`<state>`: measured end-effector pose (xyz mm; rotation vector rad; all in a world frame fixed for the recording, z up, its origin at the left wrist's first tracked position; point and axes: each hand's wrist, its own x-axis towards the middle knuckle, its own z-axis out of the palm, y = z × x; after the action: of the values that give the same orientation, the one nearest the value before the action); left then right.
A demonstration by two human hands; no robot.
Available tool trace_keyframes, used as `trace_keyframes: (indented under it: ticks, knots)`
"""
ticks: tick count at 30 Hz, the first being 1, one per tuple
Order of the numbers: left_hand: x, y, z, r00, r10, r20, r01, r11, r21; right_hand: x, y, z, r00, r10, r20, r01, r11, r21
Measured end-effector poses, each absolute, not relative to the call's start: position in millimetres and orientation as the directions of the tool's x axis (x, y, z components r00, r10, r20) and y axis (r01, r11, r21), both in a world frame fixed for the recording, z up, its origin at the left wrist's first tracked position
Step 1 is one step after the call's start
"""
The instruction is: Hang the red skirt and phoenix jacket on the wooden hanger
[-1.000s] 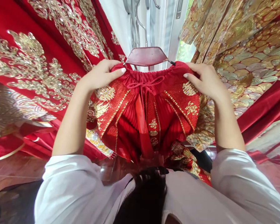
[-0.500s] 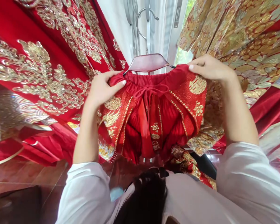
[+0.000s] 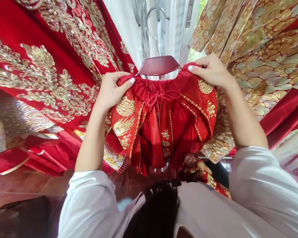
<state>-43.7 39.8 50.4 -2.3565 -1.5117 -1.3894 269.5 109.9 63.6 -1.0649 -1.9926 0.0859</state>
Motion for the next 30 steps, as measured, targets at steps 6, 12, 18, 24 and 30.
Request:
trace_keyframes:
  ticks: [6, 12, 18, 24, 30]
  knots:
    - [-51.2, 30.5, 47.7, 0.089, 0.822, 0.562, 0.781, -0.408, 0.473, 209.4, 41.1, -24.1, -0.033, 0.515, 0.857, 0.671, 0.647, -0.363]
    - [-51.0, 34.4, 44.3, 0.125, 0.824, 0.553, 0.684, -0.475, 0.554, 132.7, 40.6, -110.1, -0.225, 0.821, 0.525, 0.207, 0.566, -0.798]
    - [-45.5, 31.2, 42.9, 0.065, 0.825, 0.562, 0.677, -0.45, 0.582, 106.9, 36.5, -92.2, -0.072, 0.89, 0.45, -0.106, 0.442, -0.891]
    - [-45.0, 30.3, 42.4, 0.072, 0.804, 0.59, 0.694, -0.466, 0.549, 86.4, 12.4, -99.2, -0.182, 0.933, 0.311, -0.255, 0.261, -0.931]
    - [-46.2, 27.6, 42.8, 0.093, 0.792, 0.603, 0.667, -0.5, 0.553, 102.2, -23.6, -94.5, -0.38, 0.833, 0.403, -0.356, 0.27, -0.895]
